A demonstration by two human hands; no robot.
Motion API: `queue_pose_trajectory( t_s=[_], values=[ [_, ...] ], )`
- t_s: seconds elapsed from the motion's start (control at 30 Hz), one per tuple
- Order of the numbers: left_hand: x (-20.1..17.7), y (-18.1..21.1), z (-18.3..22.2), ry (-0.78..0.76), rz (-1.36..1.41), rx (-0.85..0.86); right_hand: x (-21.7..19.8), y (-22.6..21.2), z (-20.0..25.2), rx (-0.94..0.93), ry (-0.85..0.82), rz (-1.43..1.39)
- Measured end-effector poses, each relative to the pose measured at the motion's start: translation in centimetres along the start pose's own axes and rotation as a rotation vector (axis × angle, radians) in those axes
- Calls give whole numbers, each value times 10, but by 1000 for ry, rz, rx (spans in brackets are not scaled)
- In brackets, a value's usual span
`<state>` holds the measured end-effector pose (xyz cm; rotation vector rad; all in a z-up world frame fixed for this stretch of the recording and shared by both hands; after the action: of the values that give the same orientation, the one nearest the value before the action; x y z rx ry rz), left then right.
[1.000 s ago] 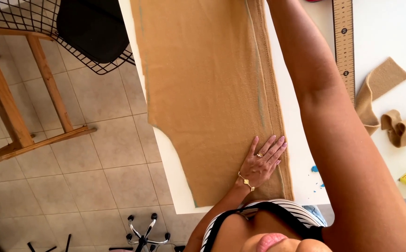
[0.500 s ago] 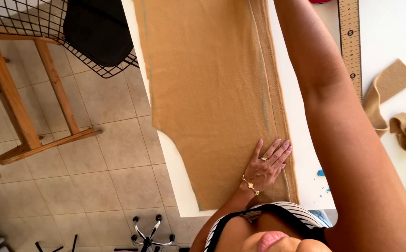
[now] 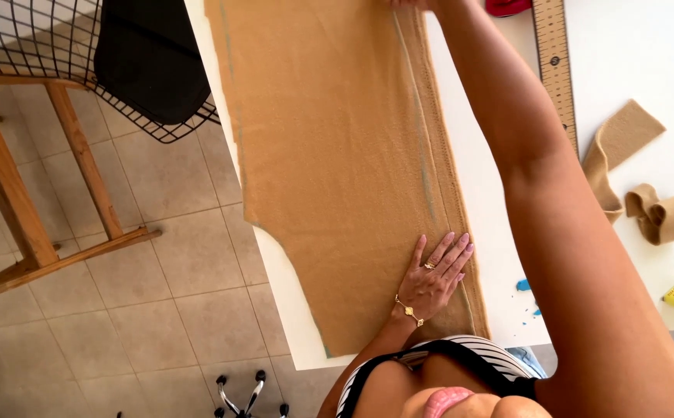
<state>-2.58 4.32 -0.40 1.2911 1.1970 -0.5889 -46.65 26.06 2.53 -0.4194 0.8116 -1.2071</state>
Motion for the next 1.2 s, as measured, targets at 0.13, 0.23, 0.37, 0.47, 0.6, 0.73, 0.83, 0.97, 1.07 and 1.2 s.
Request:
queue_pose_trajectory(
  t_s=[0.13,0.23,0.37,0.47,0.6,0.73,0.83,0.97,1.07,1.2],
  values=[
    [-25,0,-6,43,33,26,-2,66,33,-15,68,29],
    [-5,-1,-1,107,80,38,35,147,137,-194,75,201],
    [-12,-6,2,246,104,65,91,250,312,-48,146,8],
    [-18,-15,6,423,203,51,135,332,407,68,333,-81],
    [-21,-63,34,901,1154,-287,180,398,481,235,446,-127],
    [1,-135,107,1481,1864,-534,190,429,487,209,479,-375],
    [-27,-139,158,1494,1753,-552,183,415,502,135,533,-563],
    [-18,-135,219,1637,1673,-633,194,402,532,1,706,-268],
    [-35,-93,239,1624,1440,-639,217,386,532,-175,679,-360],
    [-49,-8,242,1446,1331,-622,249,384,524,-207,775,197]
  ],
)
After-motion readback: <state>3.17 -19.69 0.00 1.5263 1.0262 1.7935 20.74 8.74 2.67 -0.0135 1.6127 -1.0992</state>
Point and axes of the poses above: each hand's wrist, its own z-axis away from the middle knuckle, its own x-axis out of the palm, y = z × x, the point moved 5 cm from there along -z, towards the middle knuckle, and after that the axes turned 12 degrees about x, right-handed, at the moved point
